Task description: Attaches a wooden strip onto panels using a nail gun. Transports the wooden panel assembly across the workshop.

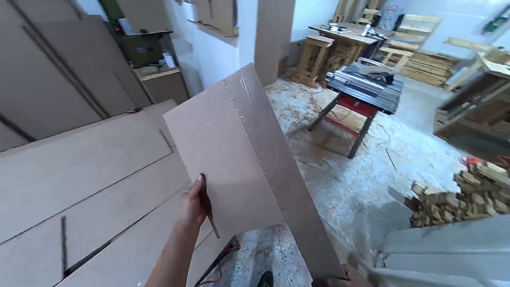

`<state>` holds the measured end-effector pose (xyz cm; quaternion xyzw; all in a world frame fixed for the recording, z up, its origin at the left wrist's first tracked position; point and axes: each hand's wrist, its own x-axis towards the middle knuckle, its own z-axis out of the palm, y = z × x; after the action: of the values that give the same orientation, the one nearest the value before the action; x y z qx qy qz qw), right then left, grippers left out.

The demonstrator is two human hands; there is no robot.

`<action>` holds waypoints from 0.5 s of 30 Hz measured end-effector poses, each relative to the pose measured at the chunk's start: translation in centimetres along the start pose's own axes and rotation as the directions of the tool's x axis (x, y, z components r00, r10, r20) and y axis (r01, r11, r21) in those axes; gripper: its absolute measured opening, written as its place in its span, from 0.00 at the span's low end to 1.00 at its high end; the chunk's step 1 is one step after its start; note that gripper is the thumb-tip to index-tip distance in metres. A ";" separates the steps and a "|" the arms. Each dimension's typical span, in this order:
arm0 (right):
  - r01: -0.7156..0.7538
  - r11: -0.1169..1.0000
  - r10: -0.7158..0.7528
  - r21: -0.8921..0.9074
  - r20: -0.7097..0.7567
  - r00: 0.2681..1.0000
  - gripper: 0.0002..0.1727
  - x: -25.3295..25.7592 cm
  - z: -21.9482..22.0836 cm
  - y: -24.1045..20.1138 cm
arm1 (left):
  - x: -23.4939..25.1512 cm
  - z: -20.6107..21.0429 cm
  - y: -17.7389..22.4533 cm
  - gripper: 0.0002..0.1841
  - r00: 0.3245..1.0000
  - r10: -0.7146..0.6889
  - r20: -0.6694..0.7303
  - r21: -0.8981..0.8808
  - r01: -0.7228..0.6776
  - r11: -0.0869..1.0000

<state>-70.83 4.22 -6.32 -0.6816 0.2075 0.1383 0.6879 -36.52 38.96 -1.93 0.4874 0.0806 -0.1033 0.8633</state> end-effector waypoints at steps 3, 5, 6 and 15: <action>0.001 0.995 -0.012 -0.097 -0.113 0.994 0.06 -0.4 -4.7 -0.2 | 0.2 4.5 -3.0 0.20 1.000 0.000 0.028 -0.004 0.000 1.000; 0.028 0.988 -0.061 -0.150 -0.222 0.973 0.08 0.1 -6.7 -0.1 | 0.7 6.9 -4.3 0.19 0.999 0.012 0.042 0.004 -0.013 1.000; 0.025 0.985 -0.072 -0.170 -0.278 0.958 0.10 0.4 -7.5 0.0 | 1.1 8.1 -4.8 0.19 0.999 0.012 0.036 0.015 -0.012 1.000; -0.178 0.919 -0.066 -0.353 -0.581 0.811 0.26 7.4 -15.0 -1.4 | 8.4 17.4 -9.1 0.17 0.971 -0.053 -0.234 0.341 0.132 0.931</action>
<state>-65.11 -11.45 -8.35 -0.8075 0.3966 -0.0176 0.4364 -30.04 18.61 -2.57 0.6387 0.1791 -0.1021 0.7413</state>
